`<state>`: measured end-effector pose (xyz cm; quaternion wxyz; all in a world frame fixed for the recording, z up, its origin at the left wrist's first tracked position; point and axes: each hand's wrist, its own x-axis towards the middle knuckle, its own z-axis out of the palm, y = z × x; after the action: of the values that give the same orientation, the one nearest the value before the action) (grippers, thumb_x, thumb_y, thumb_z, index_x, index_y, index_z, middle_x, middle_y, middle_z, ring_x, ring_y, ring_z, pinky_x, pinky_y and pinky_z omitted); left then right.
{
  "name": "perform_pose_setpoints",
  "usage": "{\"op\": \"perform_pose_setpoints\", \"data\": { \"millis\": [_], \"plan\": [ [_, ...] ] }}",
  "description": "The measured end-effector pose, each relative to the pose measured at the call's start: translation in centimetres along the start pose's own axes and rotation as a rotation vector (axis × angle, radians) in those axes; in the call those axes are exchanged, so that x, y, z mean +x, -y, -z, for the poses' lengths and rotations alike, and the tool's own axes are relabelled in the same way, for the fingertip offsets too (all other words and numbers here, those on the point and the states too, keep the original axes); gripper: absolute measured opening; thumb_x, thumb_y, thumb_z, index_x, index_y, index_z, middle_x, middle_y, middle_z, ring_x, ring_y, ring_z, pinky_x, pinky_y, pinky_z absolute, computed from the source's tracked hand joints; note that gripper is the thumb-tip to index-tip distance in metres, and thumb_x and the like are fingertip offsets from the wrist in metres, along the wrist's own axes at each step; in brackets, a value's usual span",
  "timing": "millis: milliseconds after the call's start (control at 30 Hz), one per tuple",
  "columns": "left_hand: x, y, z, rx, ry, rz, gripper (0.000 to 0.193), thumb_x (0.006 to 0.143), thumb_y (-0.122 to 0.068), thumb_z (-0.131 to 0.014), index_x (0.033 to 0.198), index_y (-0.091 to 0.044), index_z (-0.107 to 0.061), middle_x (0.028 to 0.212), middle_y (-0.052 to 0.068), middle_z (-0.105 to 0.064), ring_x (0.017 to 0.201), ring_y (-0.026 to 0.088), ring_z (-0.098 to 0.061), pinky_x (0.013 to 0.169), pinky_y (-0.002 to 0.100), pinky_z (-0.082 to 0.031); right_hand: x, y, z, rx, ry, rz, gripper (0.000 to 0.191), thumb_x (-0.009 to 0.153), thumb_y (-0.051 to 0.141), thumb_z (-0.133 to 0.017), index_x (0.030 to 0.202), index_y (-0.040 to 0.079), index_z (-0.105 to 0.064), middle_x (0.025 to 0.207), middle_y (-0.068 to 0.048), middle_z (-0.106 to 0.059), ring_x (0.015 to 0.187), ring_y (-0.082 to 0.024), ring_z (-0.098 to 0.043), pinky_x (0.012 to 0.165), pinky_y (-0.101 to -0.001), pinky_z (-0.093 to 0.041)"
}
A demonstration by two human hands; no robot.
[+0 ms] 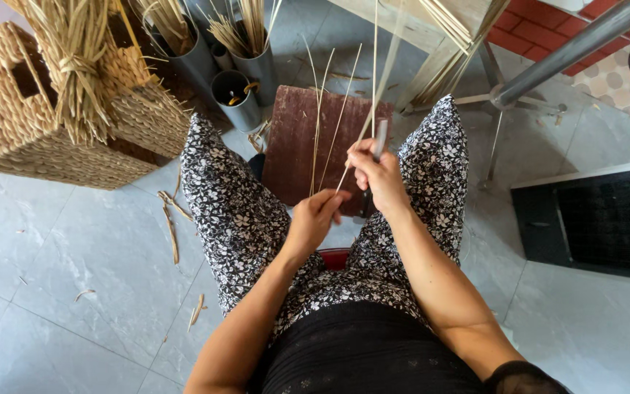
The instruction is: The person sits on the floor with a small cutting board across their lap and splits long thin bamboo strips into narrower slivers using a knife, then trims the slivers to length with shears and the knife. Finished thin sticks are set aside on the board while offcuts drop to the floor.
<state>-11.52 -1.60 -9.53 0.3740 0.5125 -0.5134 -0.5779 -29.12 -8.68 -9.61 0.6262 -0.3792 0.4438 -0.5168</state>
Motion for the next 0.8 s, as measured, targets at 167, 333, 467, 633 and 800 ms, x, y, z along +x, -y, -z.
{"op": "perform_pose_setpoints", "data": {
  "millis": [167,333,467,633,800],
  "plan": [
    [-7.2,-4.9,6.3,0.271,0.138,0.072,0.028,0.102,-0.024,-0.058,0.118,-0.011,-0.078,0.061,-0.001,-0.059,0.055,0.006,-0.055,0.051,0.025,-0.046,-0.3,4.2,1.1,0.171,-0.123,0.195,0.009,0.097,0.006,-0.07,0.098,0.006,-0.062,0.082,-0.005,-0.062,0.054,-0.007,-0.049,0.046,-0.023,-0.039],
    [-12.9,-7.3,10.3,0.274,0.064,0.144,0.028,0.098,-0.019,-0.062,0.12,-0.012,-0.078,0.057,0.0,-0.056,0.054,0.006,-0.054,0.05,0.026,-0.046,-1.8,8.7,1.6,0.236,-0.206,0.378,0.011,0.101,0.005,-0.07,0.101,0.007,-0.06,0.089,-0.008,-0.066,0.056,-0.008,-0.049,0.047,-0.0238,-0.039],
    [-15.8,-6.4,12.8,0.279,0.034,0.144,0.029,0.097,-0.017,-0.062,0.12,-0.014,-0.08,0.057,0.0,-0.06,0.055,0.006,-0.057,0.051,0.025,-0.049,-3.4,10.5,0.4,0.232,-0.175,0.465,0.01,0.103,0.002,-0.069,0.104,0.006,-0.06,0.094,-0.01,-0.065,0.059,-0.009,-0.048,0.051,-0.0249,-0.039],
    [-17.7,-4.4,15.9,0.159,-0.05,0.222,0.029,0.097,-0.012,-0.06,0.121,-0.011,-0.076,0.071,0.0,-0.073,0.061,0.007,-0.059,0.054,0.025,-0.051,-4.8,11.9,-0.1,0.24,-0.144,0.497,0.01,0.104,0.003,-0.07,0.105,0.007,-0.06,0.096,-0.011,-0.065,0.062,-0.01,-0.048,0.052,-0.0255,-0.039],
    [-18.7,-3.2,18.3,0.174,-0.219,0.094,0.023,0.096,-0.009,-0.065,0.114,-0.001,-0.076,0.085,0.002,-0.079,0.068,0.007,-0.063,0.062,0.023,-0.054,-5.1,12.8,1.8,0.254,-0.185,0.497,0.011,0.107,0.007,-0.073,0.109,0.007,-0.062,0.094,-0.009,-0.062,0.06,-0.009,-0.047,0.049,-0.0243,-0.038]
  ]
}}
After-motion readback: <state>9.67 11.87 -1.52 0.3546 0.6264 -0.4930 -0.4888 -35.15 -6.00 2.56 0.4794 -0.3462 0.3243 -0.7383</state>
